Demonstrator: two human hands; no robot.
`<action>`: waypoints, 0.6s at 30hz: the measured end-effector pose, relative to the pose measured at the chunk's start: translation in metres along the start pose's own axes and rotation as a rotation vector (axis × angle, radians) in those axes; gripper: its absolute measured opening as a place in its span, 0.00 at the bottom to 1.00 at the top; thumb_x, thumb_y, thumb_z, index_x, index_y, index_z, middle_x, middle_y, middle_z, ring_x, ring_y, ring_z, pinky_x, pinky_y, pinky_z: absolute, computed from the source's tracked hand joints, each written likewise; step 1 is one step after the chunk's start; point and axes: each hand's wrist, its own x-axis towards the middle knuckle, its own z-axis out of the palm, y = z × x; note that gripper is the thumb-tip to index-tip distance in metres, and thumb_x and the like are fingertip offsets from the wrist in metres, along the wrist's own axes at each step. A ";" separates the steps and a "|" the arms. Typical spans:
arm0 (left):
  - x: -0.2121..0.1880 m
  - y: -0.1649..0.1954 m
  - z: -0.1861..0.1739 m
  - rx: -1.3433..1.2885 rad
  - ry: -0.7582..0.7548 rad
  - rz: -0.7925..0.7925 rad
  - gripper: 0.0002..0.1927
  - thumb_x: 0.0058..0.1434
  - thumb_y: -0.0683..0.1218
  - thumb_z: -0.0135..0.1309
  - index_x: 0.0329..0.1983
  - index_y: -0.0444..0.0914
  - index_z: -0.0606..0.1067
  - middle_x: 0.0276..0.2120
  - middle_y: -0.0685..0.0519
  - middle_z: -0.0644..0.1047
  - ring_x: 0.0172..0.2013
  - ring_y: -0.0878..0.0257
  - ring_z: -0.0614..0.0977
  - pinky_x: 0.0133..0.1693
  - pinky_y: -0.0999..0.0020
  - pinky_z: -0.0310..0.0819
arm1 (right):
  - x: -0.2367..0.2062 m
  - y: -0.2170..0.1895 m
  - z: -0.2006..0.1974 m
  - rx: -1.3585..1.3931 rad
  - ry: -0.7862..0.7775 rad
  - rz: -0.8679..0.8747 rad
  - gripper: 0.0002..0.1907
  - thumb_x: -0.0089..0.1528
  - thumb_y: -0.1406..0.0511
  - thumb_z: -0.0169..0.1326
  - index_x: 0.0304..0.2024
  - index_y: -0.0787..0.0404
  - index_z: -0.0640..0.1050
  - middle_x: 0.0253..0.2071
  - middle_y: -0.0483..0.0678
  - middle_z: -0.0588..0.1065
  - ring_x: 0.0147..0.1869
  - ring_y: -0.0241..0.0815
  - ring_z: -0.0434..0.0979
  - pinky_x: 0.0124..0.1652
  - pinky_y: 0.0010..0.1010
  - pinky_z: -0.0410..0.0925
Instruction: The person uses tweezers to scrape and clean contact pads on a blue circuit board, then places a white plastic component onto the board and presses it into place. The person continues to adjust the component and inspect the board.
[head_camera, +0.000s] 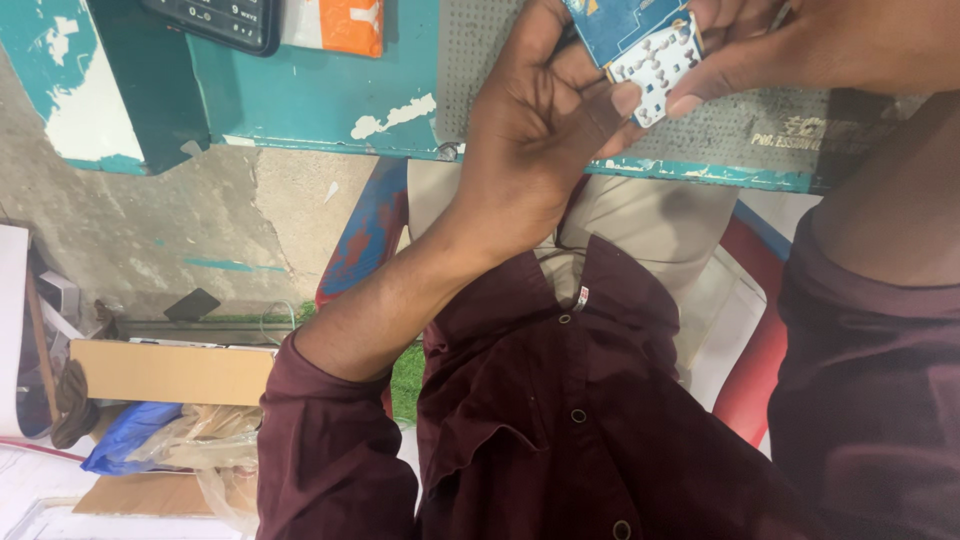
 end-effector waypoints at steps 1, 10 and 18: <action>0.000 0.001 0.001 0.003 0.010 -0.013 0.21 0.81 0.30 0.46 0.71 0.33 0.56 0.55 0.42 0.79 0.53 0.62 0.82 0.53 0.71 0.83 | 0.000 -0.001 -0.001 0.020 -0.039 0.044 0.22 0.52 0.58 0.74 0.37 0.65 0.79 0.32 0.51 0.81 0.35 0.42 0.84 0.36 0.30 0.77; 0.001 0.009 0.006 -0.030 0.030 -0.044 0.21 0.80 0.30 0.47 0.70 0.33 0.56 0.55 0.44 0.78 0.54 0.63 0.81 0.53 0.72 0.81 | 0.007 -0.022 -0.007 0.098 -0.228 0.399 0.17 0.52 0.63 0.70 0.42 0.62 0.85 0.34 0.52 0.84 0.33 0.47 0.86 0.36 0.34 0.78; 0.000 0.004 0.002 0.008 0.018 -0.031 0.21 0.81 0.30 0.47 0.70 0.33 0.57 0.54 0.43 0.79 0.50 0.65 0.81 0.48 0.74 0.79 | 0.023 0.028 0.023 0.244 -0.138 0.484 0.20 0.64 0.54 0.63 0.47 0.64 0.82 0.40 0.52 0.82 0.39 0.44 0.83 0.39 0.34 0.76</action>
